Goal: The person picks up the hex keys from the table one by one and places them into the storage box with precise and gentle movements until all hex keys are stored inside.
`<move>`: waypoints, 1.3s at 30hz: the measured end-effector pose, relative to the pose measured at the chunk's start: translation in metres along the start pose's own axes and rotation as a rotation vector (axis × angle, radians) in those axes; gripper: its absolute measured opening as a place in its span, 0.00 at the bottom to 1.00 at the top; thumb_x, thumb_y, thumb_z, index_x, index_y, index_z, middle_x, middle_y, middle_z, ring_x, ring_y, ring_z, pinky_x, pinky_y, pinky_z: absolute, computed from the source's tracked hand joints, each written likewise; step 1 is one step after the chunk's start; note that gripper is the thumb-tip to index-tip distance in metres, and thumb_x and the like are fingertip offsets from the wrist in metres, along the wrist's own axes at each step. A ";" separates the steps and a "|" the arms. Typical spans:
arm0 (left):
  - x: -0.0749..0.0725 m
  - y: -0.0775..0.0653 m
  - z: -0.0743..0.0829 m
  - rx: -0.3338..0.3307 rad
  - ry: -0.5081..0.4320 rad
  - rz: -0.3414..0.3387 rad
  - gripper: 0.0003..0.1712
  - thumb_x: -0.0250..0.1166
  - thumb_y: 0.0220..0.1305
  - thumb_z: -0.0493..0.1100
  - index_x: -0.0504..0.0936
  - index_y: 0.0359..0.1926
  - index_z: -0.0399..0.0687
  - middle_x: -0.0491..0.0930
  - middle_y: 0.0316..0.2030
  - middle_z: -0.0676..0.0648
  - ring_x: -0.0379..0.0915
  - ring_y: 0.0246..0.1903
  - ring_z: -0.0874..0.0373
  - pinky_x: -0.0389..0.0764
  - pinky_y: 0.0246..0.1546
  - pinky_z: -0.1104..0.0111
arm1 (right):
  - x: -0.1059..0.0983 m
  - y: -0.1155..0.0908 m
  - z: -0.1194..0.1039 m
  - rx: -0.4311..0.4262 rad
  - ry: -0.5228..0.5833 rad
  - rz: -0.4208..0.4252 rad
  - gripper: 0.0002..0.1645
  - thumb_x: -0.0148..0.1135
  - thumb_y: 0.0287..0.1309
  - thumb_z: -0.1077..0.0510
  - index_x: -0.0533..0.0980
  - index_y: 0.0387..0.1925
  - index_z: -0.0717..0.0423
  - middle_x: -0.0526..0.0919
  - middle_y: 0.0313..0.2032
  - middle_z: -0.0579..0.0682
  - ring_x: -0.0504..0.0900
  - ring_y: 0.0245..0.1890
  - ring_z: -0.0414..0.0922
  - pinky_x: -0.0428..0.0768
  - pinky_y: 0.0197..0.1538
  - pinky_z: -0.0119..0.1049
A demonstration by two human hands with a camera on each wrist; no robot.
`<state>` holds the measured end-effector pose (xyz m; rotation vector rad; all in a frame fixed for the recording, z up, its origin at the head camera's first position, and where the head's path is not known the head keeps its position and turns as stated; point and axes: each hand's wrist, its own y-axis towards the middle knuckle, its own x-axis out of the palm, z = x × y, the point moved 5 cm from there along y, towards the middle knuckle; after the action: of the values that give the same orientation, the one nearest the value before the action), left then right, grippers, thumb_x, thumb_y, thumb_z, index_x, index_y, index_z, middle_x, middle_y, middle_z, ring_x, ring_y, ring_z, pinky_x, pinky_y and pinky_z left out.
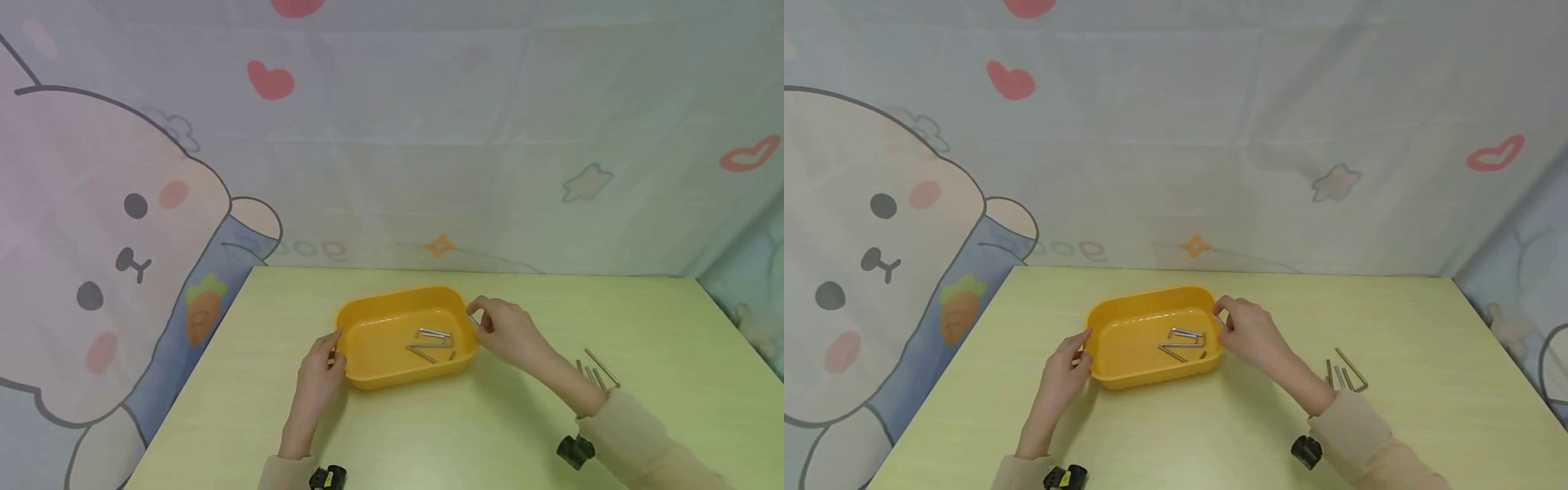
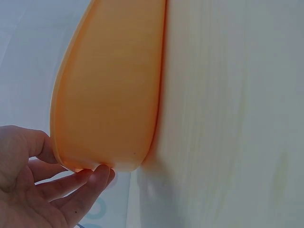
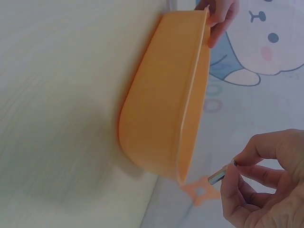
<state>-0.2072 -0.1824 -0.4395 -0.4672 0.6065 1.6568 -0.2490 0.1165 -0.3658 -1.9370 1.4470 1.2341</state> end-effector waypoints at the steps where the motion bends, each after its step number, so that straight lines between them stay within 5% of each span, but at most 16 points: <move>1: 0.000 0.000 0.000 -0.001 -0.001 0.001 0.27 0.51 0.66 0.34 0.69 0.66 0.38 0.71 0.62 0.36 0.76 0.50 0.44 0.83 0.49 0.57 | 0.002 0.001 -0.002 -0.005 0.001 0.000 0.18 0.57 0.51 0.68 0.78 0.46 0.59 0.73 0.20 0.45 0.67 0.19 0.39 0.67 0.25 0.30; 10: -0.001 -0.001 -0.001 0.001 -0.002 -0.002 0.27 0.51 0.66 0.33 0.69 0.66 0.38 0.71 0.62 0.35 0.76 0.51 0.43 0.83 0.49 0.56 | 0.018 0.015 -0.013 -0.031 0.063 -0.016 0.18 0.59 0.49 0.67 0.79 0.45 0.58 0.77 0.22 0.45 0.70 0.22 0.38 0.69 0.28 0.30; 17: 0.000 0.001 0.000 0.004 -0.005 0.001 0.27 0.51 0.65 0.33 0.69 0.66 0.37 0.71 0.62 0.35 0.77 0.50 0.44 0.84 0.48 0.57 | 0.031 0.023 -0.012 0.032 0.169 -0.062 0.18 0.60 0.50 0.66 0.80 0.45 0.56 0.80 0.24 0.48 0.72 0.22 0.39 0.71 0.26 0.31; 39: 0.001 0.000 0.002 0.012 -0.009 0.006 0.27 0.51 0.65 0.33 0.69 0.65 0.36 0.72 0.61 0.35 0.77 0.49 0.44 0.84 0.47 0.58 | 0.070 0.035 -0.018 0.113 0.242 -0.122 0.15 0.61 0.52 0.65 0.80 0.44 0.58 0.79 0.24 0.49 0.71 0.22 0.41 0.69 0.23 0.29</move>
<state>-0.2070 -0.1802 -0.4384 -0.4503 0.6113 1.6590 -0.2694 0.0527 -0.4099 -2.1180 1.4530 0.8692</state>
